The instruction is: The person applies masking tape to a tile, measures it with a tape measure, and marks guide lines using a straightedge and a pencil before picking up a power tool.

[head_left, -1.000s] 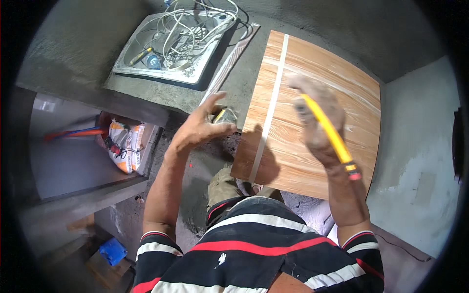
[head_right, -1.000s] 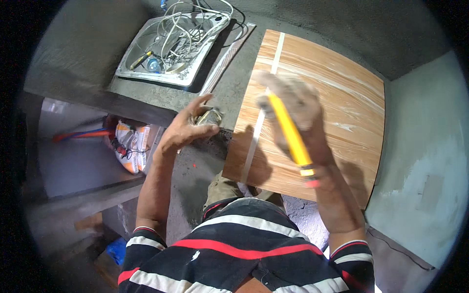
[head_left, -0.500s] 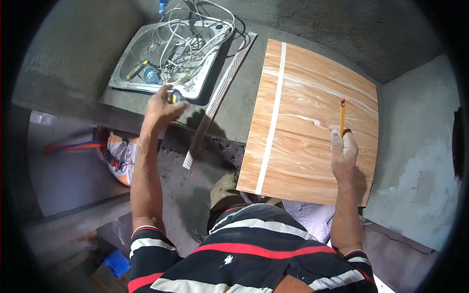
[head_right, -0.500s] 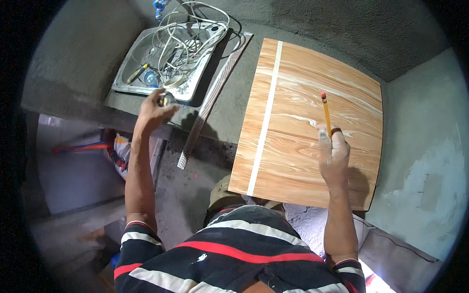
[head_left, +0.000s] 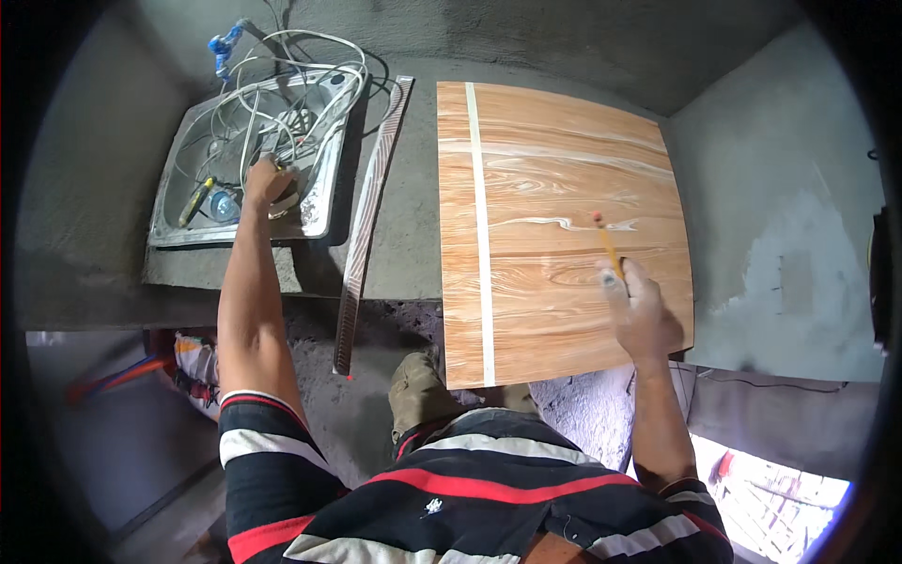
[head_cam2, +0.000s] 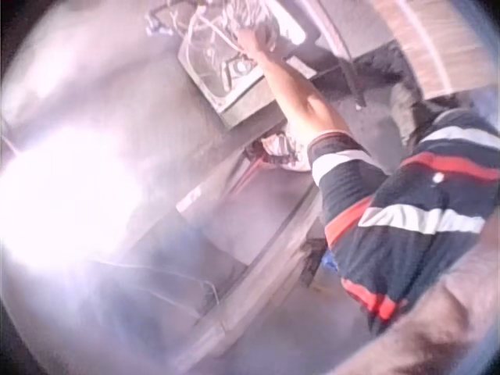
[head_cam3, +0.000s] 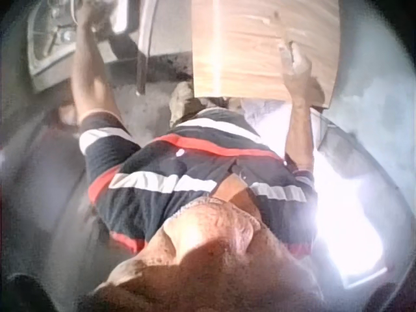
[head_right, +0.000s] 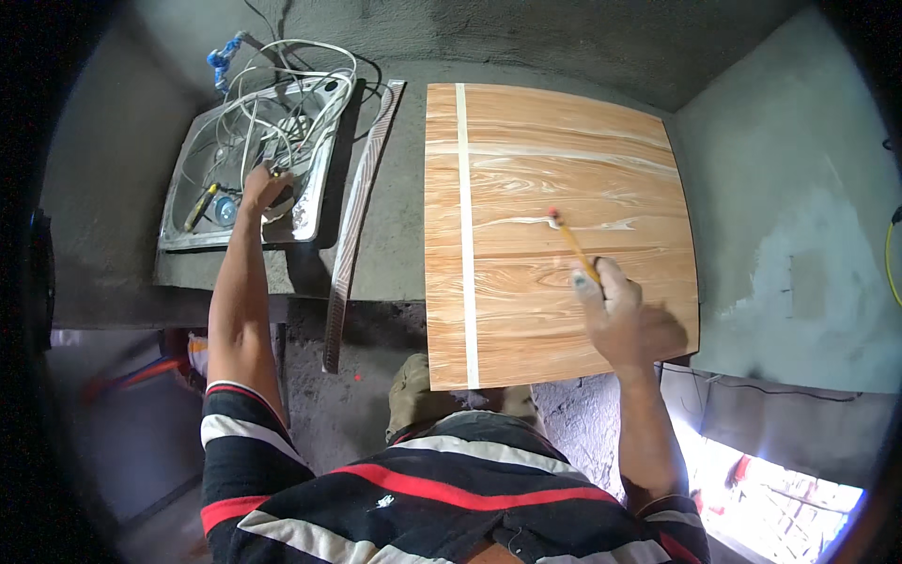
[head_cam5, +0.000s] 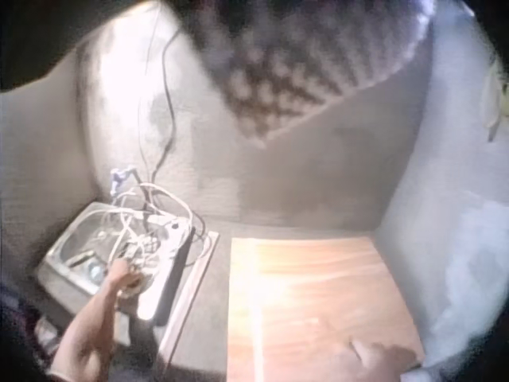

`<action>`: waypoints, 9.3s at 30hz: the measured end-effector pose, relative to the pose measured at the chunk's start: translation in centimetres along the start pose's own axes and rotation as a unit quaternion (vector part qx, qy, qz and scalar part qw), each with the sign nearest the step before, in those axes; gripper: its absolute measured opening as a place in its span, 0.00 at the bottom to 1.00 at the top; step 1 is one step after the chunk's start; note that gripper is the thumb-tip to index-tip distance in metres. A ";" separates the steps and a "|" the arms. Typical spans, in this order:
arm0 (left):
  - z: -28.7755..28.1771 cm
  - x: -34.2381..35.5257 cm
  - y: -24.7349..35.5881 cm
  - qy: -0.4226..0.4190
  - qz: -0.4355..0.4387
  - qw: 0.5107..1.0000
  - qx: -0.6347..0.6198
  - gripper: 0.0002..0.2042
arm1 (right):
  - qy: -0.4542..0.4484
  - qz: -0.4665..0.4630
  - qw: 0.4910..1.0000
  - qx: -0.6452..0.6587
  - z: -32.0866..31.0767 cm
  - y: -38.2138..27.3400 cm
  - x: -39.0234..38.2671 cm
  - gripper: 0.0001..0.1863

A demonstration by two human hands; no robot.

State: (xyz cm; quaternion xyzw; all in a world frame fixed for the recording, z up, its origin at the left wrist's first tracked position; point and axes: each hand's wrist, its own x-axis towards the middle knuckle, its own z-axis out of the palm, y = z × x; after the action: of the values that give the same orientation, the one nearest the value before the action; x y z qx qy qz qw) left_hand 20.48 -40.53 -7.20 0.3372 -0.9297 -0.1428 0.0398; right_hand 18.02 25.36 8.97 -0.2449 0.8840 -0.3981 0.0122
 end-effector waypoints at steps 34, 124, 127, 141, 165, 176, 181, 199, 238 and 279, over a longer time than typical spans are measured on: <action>2.7 -50.8 30.1 0.146 -0.100 0.933 -0.312 0.17 | -0.119 0.018 0.981 0.150 10.9 9.8 12.0 0.19; 11.4 -54.3 30.7 -0.107 -0.376 0.487 -0.781 0.11 | -0.076 -0.073 0.967 -0.232 19.6 9.5 21.1 0.30; 11.7 -54.3 30.6 -0.104 -0.377 0.495 -0.776 0.11 | -0.087 -0.077 0.967 -0.225 19.6 9.3 20.8 0.31; 11.2 -54.2 30.5 -0.113 -0.359 0.541 -0.752 0.13 | -0.067 -0.071 0.972 -0.216 19.4 9.3 20.7 0.30; 11.3 -53.6 30.1 -0.110 -0.355 0.534 -0.759 0.13 | -0.124 0.011 0.976 -0.181 17.7 7.6 20.0 0.32; 11.2 -53.2 29.9 -0.116 -0.337 0.528 -0.771 0.12 | -0.135 0.033 0.971 -0.194 17.4 6.5 20.1 0.30; 11.5 -53.4 29.8 -0.113 -0.332 0.517 -0.781 0.11 | -0.129 0.016 0.973 -0.190 17.5 6.9 20.0 0.30; 12.5 -54.1 29.4 -0.111 -0.309 0.522 -0.787 0.12 | -0.059 -0.073 0.979 -0.182 19.6 9.2 21.1 0.30; 8.1 -55.3 29.1 -0.072 -0.310 0.795 -0.516 0.12 | -0.124 0.004 0.981 -0.149 17.4 8.7 20.9 0.31; 14.1 -25.3 38.4 0.087 0.131 0.979 -0.132 0.27 | -0.156 0.078 0.973 -0.151 16.5 6.6 22.0 0.33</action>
State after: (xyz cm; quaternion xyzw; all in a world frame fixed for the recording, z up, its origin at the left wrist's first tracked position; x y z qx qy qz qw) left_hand 13.92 7.04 -8.85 0.2150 -0.9320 -0.2274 0.1832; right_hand -0.55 7.83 -3.11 -0.2336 0.9375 -0.2145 0.1435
